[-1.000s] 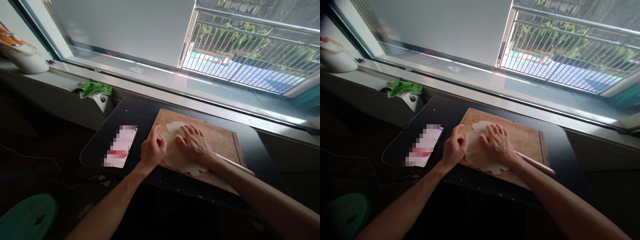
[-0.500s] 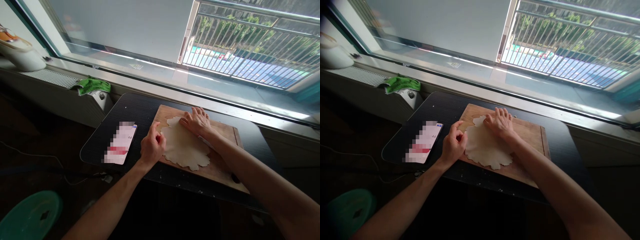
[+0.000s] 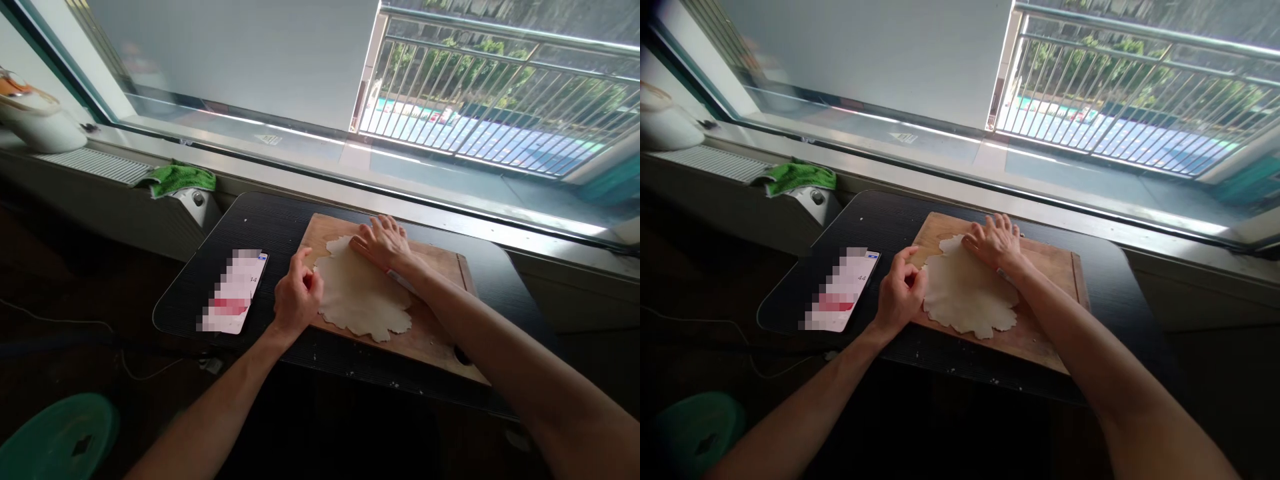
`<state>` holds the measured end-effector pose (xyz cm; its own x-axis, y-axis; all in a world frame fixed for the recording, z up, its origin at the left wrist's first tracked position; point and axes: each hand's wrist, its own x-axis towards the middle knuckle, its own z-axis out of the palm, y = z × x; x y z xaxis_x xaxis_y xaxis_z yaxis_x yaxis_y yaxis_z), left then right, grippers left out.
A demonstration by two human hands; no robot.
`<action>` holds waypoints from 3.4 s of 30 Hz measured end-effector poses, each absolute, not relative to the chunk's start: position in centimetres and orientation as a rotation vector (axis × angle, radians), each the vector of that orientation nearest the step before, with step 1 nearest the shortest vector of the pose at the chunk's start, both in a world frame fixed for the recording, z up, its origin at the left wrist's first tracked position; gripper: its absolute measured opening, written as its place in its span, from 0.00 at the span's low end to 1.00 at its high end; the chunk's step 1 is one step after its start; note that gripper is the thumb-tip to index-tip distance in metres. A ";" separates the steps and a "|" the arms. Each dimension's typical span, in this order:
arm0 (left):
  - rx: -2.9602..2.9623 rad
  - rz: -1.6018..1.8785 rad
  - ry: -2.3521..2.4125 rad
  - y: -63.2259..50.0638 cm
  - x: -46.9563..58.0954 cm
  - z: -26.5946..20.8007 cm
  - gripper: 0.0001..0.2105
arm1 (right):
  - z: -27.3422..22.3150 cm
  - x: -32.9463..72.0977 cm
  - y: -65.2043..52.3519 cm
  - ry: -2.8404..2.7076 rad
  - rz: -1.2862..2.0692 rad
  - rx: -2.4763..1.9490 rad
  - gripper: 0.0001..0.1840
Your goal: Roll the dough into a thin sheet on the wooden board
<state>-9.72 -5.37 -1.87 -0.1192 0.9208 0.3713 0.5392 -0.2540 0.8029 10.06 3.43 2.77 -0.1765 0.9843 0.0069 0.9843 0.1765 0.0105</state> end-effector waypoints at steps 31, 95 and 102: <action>1.546 1.505 1.437 -5.3 -9.7 -1.9 0.18 | 1.8 5.9 2.6 2.516 -0.149 2.409 0.25; 2.564 0.276 1.644 6.5 0.9 2.7 0.29 | 2.2 21.0 0.8 2.042 -0.229 2.596 0.29; 2.652 0.110 1.436 3.1 -0.6 1.7 0.31 | 1.4 20.4 -3.4 2.236 0.052 2.517 0.26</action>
